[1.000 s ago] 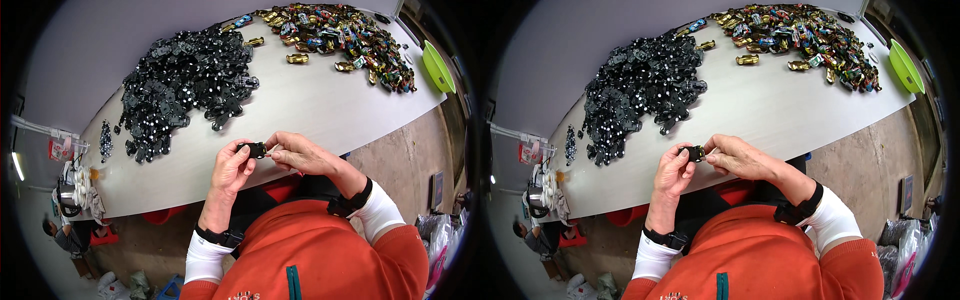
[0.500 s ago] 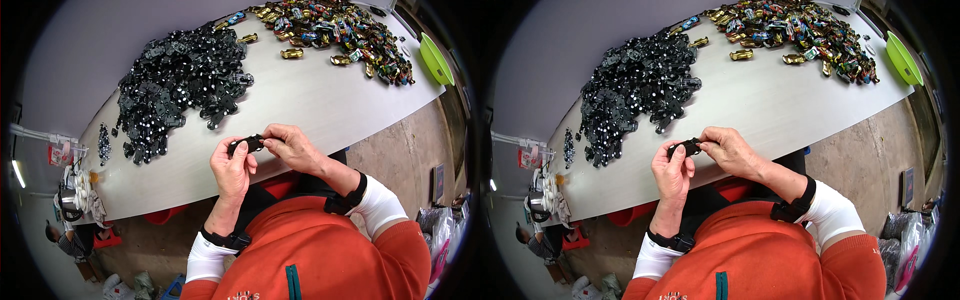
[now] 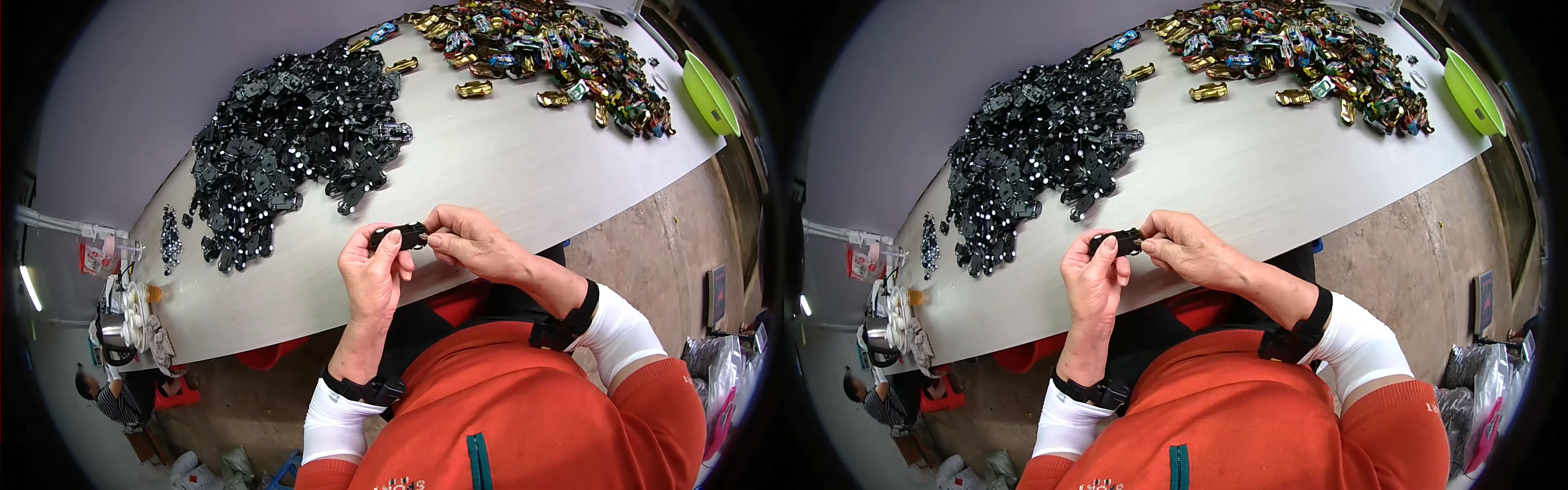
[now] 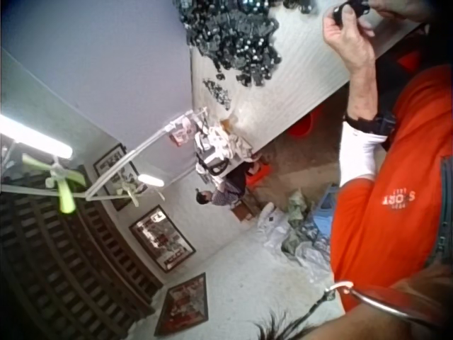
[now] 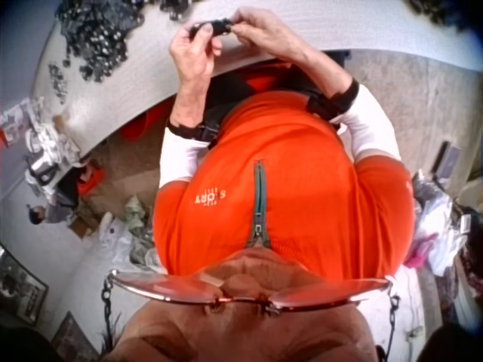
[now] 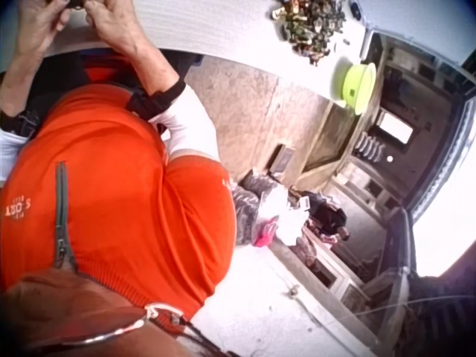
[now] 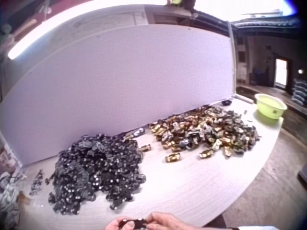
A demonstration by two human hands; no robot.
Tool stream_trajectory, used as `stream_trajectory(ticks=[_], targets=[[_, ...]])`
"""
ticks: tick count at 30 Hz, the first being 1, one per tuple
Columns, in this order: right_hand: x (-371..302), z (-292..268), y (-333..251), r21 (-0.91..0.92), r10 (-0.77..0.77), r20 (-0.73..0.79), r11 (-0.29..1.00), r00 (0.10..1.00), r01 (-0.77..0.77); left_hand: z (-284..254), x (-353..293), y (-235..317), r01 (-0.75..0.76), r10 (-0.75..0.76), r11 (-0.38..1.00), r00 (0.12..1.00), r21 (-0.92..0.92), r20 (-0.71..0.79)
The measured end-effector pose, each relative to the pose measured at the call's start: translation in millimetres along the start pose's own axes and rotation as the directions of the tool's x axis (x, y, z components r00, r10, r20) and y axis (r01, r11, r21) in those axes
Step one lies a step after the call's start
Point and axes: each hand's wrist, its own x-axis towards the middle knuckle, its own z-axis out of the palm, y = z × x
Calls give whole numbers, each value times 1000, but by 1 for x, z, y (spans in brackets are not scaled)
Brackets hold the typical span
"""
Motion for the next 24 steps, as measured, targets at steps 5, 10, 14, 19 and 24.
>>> stream_trajectory(ticks=[5, 10, 14, 19, 24], targets=[[-2, 1, -3, 50, -6, 46, 999, 999, 3, -2, 0, 3, 3, -3, 1000, 1000, -16, -21], [-2, 2, -5, 107, 2, 65, 994, 998, -9, -3, 0, 6, -9, 9, 1000, 1000, -3, -3], [0, 1, -2, 116, -11, 62, 993, 998, 4, -3, 0, 5, -17, 16, 1000, 1000, -9, -12], [3, 7, 1, -70, -7, -62, 998, 998, 3, 2, -2, 3, -66, 69, 997, 996, 51, -59], [7, 11, 4, -210, -78, -156, 977, 985, 44, 9, -2, -2, -180, 193, 965, 980, 191, -55]])
